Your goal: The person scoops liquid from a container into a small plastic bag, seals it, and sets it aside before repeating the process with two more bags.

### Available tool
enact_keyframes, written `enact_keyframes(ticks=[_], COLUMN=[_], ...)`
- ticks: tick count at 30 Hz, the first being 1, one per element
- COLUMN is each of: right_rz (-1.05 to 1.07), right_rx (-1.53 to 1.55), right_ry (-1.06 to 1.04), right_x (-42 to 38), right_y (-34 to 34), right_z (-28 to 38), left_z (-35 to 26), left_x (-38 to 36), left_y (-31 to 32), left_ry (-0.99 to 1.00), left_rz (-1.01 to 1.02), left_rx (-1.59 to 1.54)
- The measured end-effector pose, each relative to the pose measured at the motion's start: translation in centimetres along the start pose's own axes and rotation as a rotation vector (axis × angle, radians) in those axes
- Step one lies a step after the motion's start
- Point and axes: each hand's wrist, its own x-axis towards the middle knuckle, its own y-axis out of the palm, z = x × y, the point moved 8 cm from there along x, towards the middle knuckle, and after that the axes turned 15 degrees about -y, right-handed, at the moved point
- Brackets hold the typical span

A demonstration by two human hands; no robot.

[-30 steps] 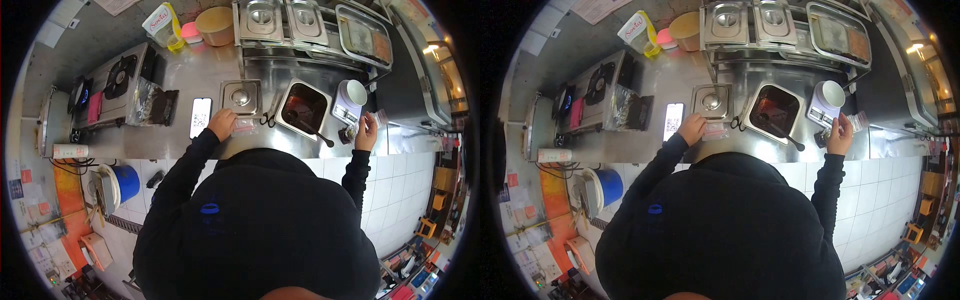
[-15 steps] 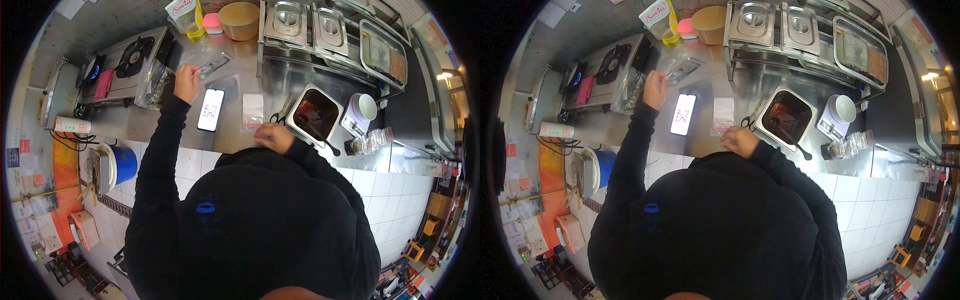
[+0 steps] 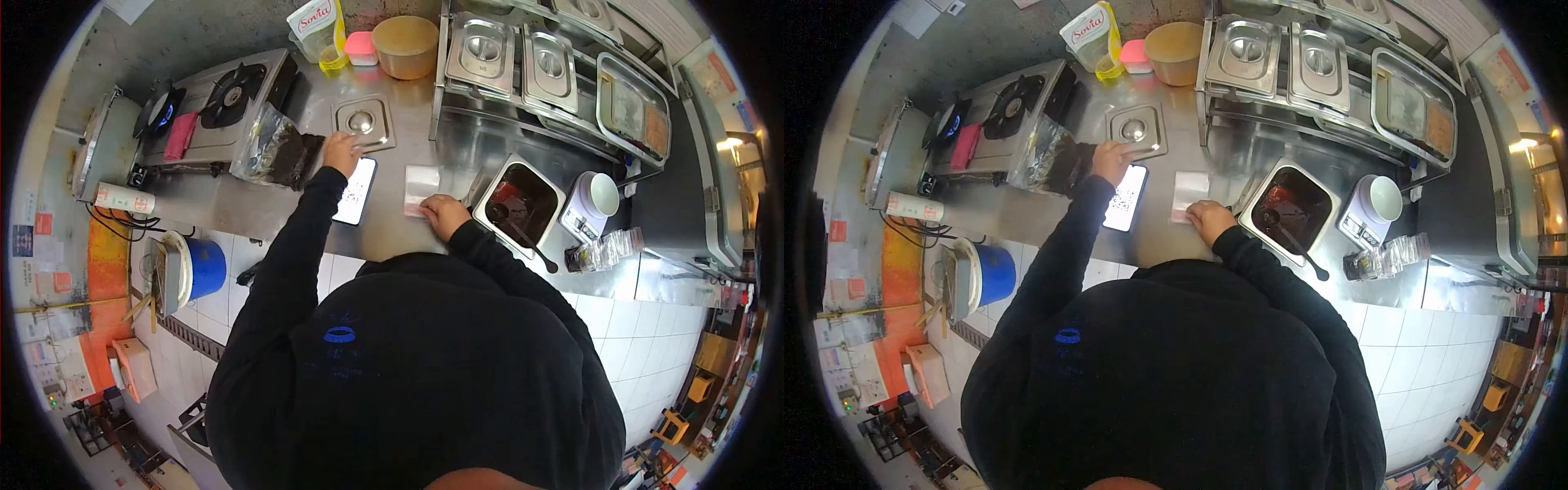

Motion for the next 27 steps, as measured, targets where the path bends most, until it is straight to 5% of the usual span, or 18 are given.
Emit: enact_keyframes(ticks=[1, 3, 6, 8, 14, 17, 20, 27], right_rz=[-0.048, -0.150, -0.257, -0.260, -0.262, -0.264, -0.249, -0.249], right_rx=[-0.008, -0.025, -0.018, 0.030, 0.147, -0.024, -0.144, -0.127], right_ry=[-0.007, -0.015, 0.018, -0.083, -0.228, -0.241, -0.239, -0.258], right_x=[0.4, 1.2, 1.9, 1.8, 2.5, 2.8, 2.8, 2.3], right_y=[-1.1, -3.4, -7.6, -8.7, -11.3, -13.1, -14.4, -14.6], right_z=[0.7, 1.9, 4.0, 5.1, 10.3, 11.6, 12.3, 12.7], left_z=[-1.4, -2.5, -5.0, -9.5, -19.0, -18.9, -19.4, -19.3], left_x=[-0.3, -2.1, -13.2, -19.3, -12.9, -11.1, -10.7, -11.4], left_y=[-0.5, 0.2, 4.3, 4.2, -0.4, 0.6, -0.7, -0.7], left_ry=[-0.004, -0.326, -0.914, -1.070, -1.091, -0.670, -0.855, -0.729], left_rz=[-0.043, 0.218, 1.383, 1.834, 1.240, 1.212, 0.997, 0.919], left_rx=[-0.035, -0.278, -0.418, -0.962, -1.854, -2.186, -1.831, -1.823])
